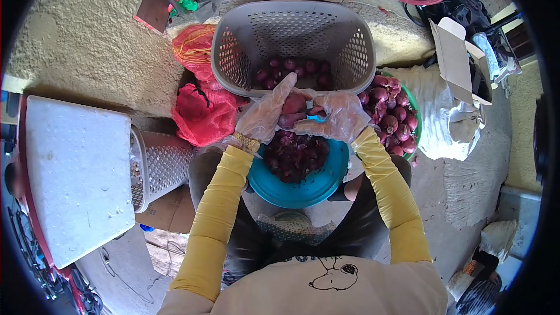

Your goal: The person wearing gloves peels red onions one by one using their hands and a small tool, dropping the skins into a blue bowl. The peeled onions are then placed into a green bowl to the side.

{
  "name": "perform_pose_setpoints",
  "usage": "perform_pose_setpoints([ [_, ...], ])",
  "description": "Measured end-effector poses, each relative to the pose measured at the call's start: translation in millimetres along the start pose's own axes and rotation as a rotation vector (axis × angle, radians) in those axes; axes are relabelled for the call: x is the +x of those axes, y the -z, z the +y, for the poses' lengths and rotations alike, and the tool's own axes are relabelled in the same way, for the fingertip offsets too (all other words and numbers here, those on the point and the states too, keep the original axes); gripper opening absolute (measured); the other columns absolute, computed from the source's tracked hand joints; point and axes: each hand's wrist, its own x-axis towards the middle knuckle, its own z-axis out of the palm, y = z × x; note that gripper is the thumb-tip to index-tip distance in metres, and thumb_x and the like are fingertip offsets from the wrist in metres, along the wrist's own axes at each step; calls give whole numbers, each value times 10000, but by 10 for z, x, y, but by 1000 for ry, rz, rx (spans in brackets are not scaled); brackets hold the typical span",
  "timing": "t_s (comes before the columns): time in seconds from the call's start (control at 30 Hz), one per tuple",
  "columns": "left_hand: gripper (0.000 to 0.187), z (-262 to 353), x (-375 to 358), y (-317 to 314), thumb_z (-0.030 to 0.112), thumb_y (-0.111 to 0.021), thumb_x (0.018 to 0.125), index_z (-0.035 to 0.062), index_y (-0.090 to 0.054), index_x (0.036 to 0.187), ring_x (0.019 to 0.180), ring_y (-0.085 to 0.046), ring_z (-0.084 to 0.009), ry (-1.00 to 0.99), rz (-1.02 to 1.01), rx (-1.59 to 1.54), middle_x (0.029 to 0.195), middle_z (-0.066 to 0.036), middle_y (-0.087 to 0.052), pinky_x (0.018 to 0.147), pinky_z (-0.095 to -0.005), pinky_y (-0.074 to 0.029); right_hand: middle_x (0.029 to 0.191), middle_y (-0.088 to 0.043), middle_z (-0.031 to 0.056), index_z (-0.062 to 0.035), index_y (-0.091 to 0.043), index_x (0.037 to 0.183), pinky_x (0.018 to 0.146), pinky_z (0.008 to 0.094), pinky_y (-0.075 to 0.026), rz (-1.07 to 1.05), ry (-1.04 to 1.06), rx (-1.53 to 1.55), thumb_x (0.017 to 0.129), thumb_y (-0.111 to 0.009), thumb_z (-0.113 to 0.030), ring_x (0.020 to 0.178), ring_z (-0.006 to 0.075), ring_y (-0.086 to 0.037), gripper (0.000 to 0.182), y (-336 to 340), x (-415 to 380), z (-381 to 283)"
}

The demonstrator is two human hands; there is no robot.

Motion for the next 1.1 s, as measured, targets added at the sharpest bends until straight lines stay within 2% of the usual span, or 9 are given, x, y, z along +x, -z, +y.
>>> perform_pose_setpoints([
  [0.1, 583, -151, 37, 104, 476, -570, 1046, -47, -615, 1300, 757, -562, -114, -46, -26, 61, 1082, -91, -681, 630, -237, -445, 792, -722, 124, -131, -715, 1237, 679, 430, -553, -5, 27, 15, 762, -858, -534, 726, 353, -701, 639, -5, -12, -21],
  [0.2, 514, -169, -22, 104, 287, -557, 1073, 37, -455, 1511, 842, -589, -142, -521, -112, 422, 1226, -106, -655, 671, -249, -480, 748, -700, 135, -107, -743, 1129, 644, 435, -545, 58, 47, 59, 816, -830, -500, 695, 368, -688, 510, -75, -13, 19],
  [0.27, 698, -101, -73, 132, 39, -596, 1002, 129, -281, 1618, 1022, -638, -214, -484, -208, 586, 1361, -129, -611, 860, -311, -543, 709, -675, 148, -88, -757, 977, 615, 446, -530, 66, 76, -5, 858, -794, -496, 667, 381, -670, 427, -117, -38, 81],
  [0.47, 932, 39, -88, 120, -113, -698, 808, 113, -283, 1611, 1260, -617, -300, -782, -164, 952, 1413, -160, -599, 1098, -391, -482, 671, -653, 162, -78, -742, 855, 598, 454, -514, -1, 8, -102, 872, -755, -553, 651, 392, -652, 476, -147, -48, 104],
  [0.57, 766, -26, -59, 120, -43, -658, 882, 113, -360, 1570, 1173, -656, -304, -793, -139, 904, 1364, -129, -636, 1033, -381, -514, 756, -703, 159, -101, -753, 942, 713, 472, -552, -122, -35, -189, 908, -608, -696, 758, 373, -702, 613, -123, -39, 105],
  [0.7, 752, 1, -91, 79, -38, -690, 868, 94, -386, 1543, 1183, -651, -273, -759, -113, 794, 1337, -120, -643, 1033, -360, -517, 665, -655, 158, -78, -752, 867, 597, 468, -506, -71, 39, -178, 879, -687, -649, 641, 390, -647, 575, -161, -55, 107],
  [0.8, 777, -78, -47, 74, -40, -728, 853, 45, -361, 1532, 1234, -630, -298, -346, -233, 1, 1398, -162, -611, 1085, -399, -497, 647, -644, 154, -78, -749, 858, 607, 476, -510, -129, 46, -164, 886, -668, -663, 637, 383, -650, 591, -194, -56, 116],
  [0.97, 538, 110, 22, 54, 359, -667, 1003, 33, -520, 1405, 1046, -669, -274, 200, -41, -555, 1237, -142, -653, 924, -444, -589, 626, -633, 157, -72, -727, 790, 617, 476, -516, -227, 118, -232, 875, -651, -701, 642, 374, -657, 639, -209, -89, 103],
  [1.1, 534, 182, 24, -13, 478, -631, 1006, 36, -601, 1304, 982, -667, -286, 154, 55, -603, 1137, -141, -654, 855, -493, -602, 642, -643, 158, -67, -721, 759, 623, 476, -523, -263, 221, -202, 865, -648, -716, 650, 367, -666, 662, -341, -123, 220],
])
